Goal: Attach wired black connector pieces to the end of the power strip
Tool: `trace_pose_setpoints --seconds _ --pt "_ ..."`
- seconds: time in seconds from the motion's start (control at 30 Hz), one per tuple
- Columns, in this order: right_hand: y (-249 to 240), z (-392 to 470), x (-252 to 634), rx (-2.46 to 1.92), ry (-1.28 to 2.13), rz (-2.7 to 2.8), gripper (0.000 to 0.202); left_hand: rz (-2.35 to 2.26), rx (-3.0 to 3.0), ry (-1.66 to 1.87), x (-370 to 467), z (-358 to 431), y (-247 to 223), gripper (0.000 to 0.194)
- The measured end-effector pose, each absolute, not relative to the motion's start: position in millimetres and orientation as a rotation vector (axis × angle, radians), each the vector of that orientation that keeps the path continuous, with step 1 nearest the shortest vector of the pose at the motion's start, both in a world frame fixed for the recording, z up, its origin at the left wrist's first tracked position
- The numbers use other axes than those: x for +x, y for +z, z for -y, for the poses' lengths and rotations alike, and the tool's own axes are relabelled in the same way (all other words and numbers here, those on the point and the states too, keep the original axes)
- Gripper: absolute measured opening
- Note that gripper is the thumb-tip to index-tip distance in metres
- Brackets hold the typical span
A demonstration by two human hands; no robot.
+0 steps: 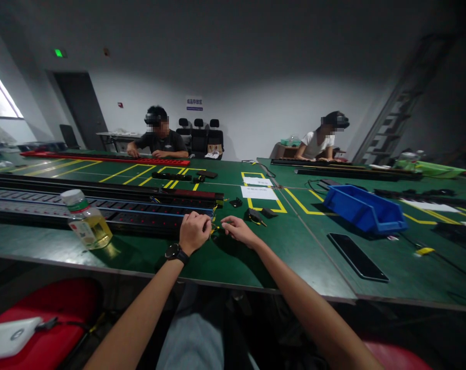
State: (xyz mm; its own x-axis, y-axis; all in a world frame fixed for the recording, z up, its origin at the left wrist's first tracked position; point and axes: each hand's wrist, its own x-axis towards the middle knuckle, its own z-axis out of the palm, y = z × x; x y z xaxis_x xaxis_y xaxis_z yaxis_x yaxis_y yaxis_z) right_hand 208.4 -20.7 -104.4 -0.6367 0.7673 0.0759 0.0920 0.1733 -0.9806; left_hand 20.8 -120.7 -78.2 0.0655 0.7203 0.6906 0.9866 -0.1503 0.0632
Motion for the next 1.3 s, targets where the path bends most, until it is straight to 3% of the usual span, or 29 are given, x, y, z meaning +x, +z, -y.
trace_pose_setpoints --seconds 0.53,1.3 --pt "-112 22 207 -0.587 1.05 2.131 0.034 1.681 -1.968 -0.771 21 123 -77 0.017" --pt "-114 22 208 -0.717 0.901 2.218 0.034 1.711 -2.001 -0.724 22 124 -76 0.018"
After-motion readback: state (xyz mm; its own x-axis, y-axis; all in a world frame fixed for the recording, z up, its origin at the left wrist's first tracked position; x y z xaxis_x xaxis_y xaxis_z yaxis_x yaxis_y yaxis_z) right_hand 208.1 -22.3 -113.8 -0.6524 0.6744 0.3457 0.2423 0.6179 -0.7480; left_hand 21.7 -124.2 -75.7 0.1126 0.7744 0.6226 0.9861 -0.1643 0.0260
